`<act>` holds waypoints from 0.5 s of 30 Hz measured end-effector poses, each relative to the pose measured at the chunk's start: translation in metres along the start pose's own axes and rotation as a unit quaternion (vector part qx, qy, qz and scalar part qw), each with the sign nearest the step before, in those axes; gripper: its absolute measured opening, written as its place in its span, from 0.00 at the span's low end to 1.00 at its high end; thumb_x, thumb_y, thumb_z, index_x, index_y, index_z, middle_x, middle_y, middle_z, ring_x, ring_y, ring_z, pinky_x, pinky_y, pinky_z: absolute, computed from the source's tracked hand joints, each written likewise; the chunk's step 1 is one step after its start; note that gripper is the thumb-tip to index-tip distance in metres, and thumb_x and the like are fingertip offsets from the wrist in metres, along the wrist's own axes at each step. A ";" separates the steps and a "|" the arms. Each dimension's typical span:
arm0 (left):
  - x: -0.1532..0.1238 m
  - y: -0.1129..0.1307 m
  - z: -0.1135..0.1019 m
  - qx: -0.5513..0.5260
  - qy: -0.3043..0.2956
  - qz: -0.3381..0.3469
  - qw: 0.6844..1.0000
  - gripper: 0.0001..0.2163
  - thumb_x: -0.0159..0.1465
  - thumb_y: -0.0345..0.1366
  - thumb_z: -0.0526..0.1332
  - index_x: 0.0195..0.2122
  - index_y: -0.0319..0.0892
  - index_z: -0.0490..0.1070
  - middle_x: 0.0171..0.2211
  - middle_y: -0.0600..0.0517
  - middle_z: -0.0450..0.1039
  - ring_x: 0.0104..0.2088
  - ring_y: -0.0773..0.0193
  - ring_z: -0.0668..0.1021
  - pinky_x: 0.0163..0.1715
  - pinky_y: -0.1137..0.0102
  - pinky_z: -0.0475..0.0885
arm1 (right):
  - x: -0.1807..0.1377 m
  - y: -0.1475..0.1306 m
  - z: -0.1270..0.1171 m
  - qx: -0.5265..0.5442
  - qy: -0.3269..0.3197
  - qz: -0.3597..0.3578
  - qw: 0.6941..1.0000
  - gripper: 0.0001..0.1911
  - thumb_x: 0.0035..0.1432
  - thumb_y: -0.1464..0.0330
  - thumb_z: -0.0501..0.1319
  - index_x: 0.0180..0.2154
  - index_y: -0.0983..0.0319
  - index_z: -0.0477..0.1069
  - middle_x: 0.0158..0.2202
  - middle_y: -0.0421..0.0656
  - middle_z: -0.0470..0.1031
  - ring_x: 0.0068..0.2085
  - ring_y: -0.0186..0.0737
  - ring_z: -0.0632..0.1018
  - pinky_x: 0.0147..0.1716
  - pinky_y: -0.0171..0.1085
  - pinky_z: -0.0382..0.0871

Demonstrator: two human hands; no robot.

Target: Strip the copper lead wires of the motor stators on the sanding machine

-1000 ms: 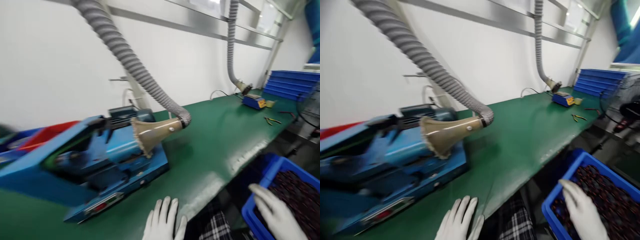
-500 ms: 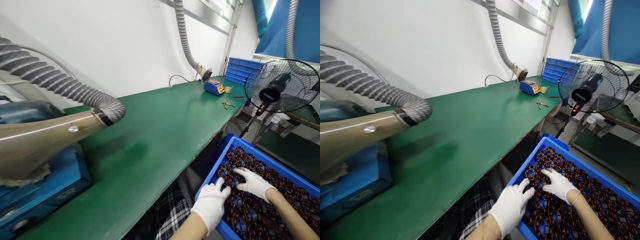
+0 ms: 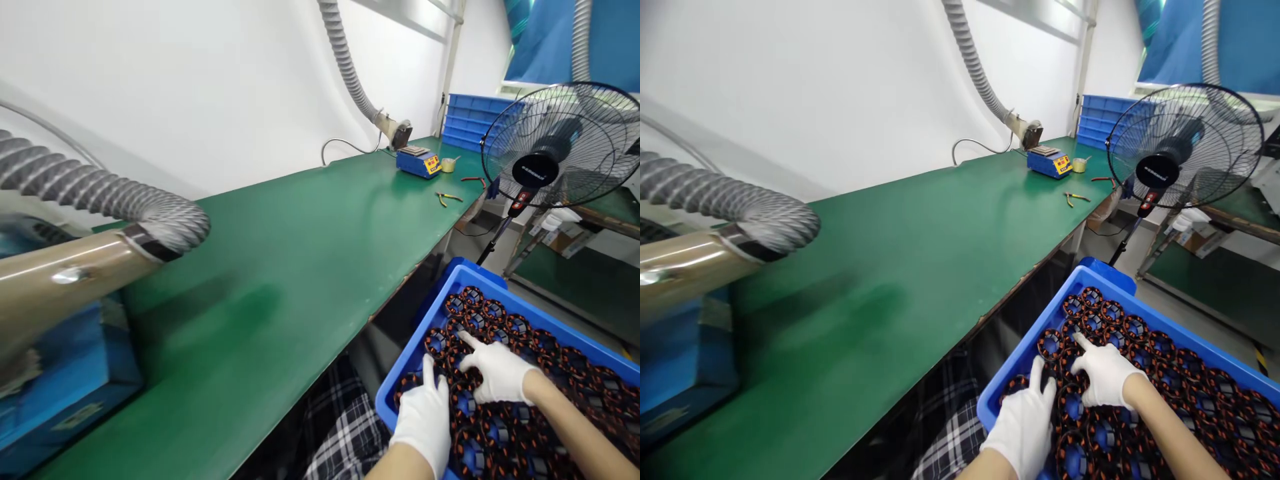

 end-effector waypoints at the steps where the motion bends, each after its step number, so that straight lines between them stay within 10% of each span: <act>1: 0.001 0.000 0.001 -0.009 -0.005 -0.006 1.000 0.32 0.52 0.22 0.58 0.60 0.37 0.61 0.65 0.28 0.43 0.31 0.47 0.82 0.25 0.58 0.77 | 0.000 -0.002 0.001 -0.010 -0.002 -0.001 1.000 0.25 0.35 0.67 0.68 0.42 0.52 0.77 0.66 0.45 0.55 0.46 0.63 0.78 0.47 0.53 0.65; 8: 0.008 -0.002 0.000 -0.028 0.008 -0.007 1.000 0.31 0.46 0.15 0.55 0.54 0.35 0.67 0.68 0.40 0.36 0.31 0.48 0.82 0.27 0.55 0.80 | 0.008 -0.028 0.024 -0.058 0.084 0.050 0.994 0.21 0.36 0.73 0.64 0.39 0.66 0.77 0.64 0.63 0.55 0.42 0.64 0.78 0.49 0.60 0.58; 15: -0.005 -0.010 -0.001 -0.079 0.033 -0.012 0.996 0.23 0.52 0.17 0.51 0.48 0.37 0.70 0.67 0.36 0.47 0.35 0.49 0.82 0.30 0.55 0.79 | 0.005 -0.012 0.021 0.000 0.142 0.023 0.990 0.07 0.33 0.73 0.64 0.22 0.64 0.77 0.62 0.54 0.62 0.44 0.59 0.78 0.45 0.50 0.67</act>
Point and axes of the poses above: each hand's wrist, its own x-axis towards the middle knuckle, its own z-axis out of the palm, y = z × x, the point moved 2 cm from there along x, towards the middle knuckle
